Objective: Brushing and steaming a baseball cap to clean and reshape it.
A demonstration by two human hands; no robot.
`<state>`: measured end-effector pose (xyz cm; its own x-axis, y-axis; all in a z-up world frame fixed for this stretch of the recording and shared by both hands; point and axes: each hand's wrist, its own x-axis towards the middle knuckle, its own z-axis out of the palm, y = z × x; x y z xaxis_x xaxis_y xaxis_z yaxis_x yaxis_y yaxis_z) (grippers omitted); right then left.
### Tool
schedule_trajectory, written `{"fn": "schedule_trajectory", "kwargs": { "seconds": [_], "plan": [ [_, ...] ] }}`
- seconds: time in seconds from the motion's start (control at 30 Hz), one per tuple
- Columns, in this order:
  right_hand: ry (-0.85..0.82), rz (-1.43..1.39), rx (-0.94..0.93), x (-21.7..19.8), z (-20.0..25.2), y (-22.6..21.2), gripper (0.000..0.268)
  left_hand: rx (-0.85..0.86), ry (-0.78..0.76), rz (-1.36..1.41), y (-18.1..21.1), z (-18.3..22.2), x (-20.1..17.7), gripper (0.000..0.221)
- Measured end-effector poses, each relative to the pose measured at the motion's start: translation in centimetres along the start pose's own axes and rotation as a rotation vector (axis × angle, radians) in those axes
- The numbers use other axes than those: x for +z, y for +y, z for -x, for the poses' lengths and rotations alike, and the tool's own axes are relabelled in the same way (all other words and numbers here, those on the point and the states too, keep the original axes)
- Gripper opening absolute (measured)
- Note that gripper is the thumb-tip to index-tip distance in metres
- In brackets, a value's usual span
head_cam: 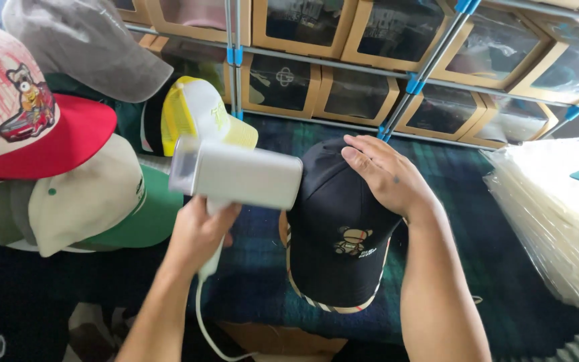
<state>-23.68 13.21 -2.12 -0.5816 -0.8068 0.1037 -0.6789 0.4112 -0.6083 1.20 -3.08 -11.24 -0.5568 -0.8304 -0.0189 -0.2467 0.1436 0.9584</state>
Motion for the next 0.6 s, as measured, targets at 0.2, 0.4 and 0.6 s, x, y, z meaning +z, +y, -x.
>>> {"fn": "schedule_trajectory", "kwargs": {
  "seconds": [0.2,0.4,0.6],
  "plan": [
    [0.001,-0.01,0.027,-0.2,0.6,-0.6,0.072,-0.038,0.04,0.134,-0.9,1.2,0.1,0.024],
    [0.058,-0.07,0.112,-0.1,1.1,-1.0,0.072,0.038,0.027,0.061,2.6,-0.9,0.2,0.031],
    [0.065,-0.076,0.116,-0.2,1.3,-1.4,0.067,0.027,0.027,-0.189,4.0,2.2,-0.9,0.042]
  ]
}}
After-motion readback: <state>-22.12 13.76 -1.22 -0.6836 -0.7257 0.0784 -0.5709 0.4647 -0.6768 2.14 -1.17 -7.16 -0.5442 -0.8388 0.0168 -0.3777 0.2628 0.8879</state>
